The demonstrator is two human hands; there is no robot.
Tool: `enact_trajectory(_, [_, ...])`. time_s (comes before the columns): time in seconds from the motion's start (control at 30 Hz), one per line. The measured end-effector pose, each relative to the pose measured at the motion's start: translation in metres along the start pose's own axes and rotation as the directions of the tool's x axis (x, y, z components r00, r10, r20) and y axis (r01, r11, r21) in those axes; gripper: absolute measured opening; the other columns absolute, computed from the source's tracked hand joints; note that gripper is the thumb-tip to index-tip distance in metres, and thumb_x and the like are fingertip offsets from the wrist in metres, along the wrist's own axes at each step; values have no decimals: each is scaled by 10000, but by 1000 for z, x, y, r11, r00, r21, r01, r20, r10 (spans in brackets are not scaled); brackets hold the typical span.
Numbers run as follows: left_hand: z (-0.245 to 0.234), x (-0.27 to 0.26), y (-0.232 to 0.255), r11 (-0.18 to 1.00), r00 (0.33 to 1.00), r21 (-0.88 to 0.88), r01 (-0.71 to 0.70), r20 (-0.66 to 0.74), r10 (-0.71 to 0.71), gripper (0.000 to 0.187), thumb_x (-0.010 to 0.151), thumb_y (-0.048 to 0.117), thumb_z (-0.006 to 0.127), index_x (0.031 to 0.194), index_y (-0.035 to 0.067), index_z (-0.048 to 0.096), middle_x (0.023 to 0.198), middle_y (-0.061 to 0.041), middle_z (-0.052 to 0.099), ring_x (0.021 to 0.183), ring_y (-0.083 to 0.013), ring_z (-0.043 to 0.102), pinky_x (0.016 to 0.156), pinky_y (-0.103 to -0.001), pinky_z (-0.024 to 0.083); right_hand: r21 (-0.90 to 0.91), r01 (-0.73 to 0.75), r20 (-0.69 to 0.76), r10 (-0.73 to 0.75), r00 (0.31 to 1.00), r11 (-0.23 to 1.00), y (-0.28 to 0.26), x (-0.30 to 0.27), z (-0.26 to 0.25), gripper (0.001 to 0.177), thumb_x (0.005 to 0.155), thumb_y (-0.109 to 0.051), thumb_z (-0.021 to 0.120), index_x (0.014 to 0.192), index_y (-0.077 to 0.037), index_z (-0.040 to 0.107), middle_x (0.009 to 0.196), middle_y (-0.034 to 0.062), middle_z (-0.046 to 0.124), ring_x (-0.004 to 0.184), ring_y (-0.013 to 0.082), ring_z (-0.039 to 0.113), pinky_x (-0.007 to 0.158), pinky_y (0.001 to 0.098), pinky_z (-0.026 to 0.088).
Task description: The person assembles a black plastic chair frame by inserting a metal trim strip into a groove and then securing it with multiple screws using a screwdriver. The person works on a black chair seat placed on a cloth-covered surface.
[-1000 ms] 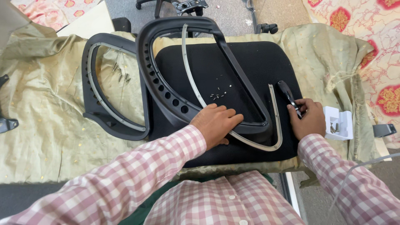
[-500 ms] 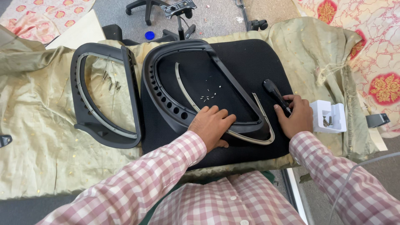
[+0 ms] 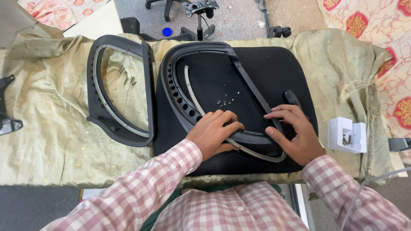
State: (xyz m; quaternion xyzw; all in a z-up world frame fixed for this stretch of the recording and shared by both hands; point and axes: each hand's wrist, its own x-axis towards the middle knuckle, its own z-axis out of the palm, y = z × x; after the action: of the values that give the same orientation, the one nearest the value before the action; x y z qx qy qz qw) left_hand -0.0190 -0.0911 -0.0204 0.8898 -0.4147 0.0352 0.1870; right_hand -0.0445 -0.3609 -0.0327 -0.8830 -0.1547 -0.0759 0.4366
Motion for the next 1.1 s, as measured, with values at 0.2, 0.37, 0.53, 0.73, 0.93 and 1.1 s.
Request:
enact_trajectory(0.2, [-8,-3,-5,995,995,-102,22,-90,-31,219,842,321,809,980,159,757,1049,13,626,982,-183,585,886,-365,463,-40,8,208,1,978,999,-22,10,-12,448,678,-326,888,1065,-137,767,1346,99,546,1261,279,550,1037,397,448])
enact_trajectory(0.37, [-16,-1,-10,994,960,-37,-103,-264,90,135,853,198,759,982,171,787,1026,19,638,1015,-177,604,916,-368,476,-55,-31,231,43,972,998,-27,14,-22,337,693,-323,872,967,-145,787,1283,59,620,1232,227,608,989,383,485])
enact_trajectory(0.53, [-21,15,-7,983,910,25,-183,-375,179,136,836,185,754,964,181,797,1023,29,649,1009,-166,607,903,-352,478,45,-13,254,1,967,999,-37,24,-33,277,743,-295,859,946,-117,796,1185,49,704,1138,192,666,975,357,504])
enact_trajectory(0.73, [-22,29,6,974,896,-22,-223,-398,196,82,888,198,778,966,180,793,977,54,655,911,-145,590,822,-341,468,71,-224,402,178,898,972,-54,30,-38,368,717,-268,872,1014,-91,748,995,53,713,957,159,719,901,313,560])
enact_trajectory(0.93, [-47,30,3,995,835,-53,-86,-548,43,122,881,146,805,1001,159,808,933,31,658,806,-174,577,720,-349,461,-162,-17,62,28,998,987,-72,38,-58,285,823,-145,804,1088,-82,720,1035,22,734,1022,150,692,946,330,547])
enact_trajectory(1.1, [-75,35,-10,962,658,-271,17,-722,-215,189,932,119,833,1116,117,789,959,-14,654,800,-133,658,672,-281,507,-180,243,-397,-296,869,953,-74,40,-61,602,879,25,721,1388,17,399,1391,159,480,1338,288,500,1154,412,421])
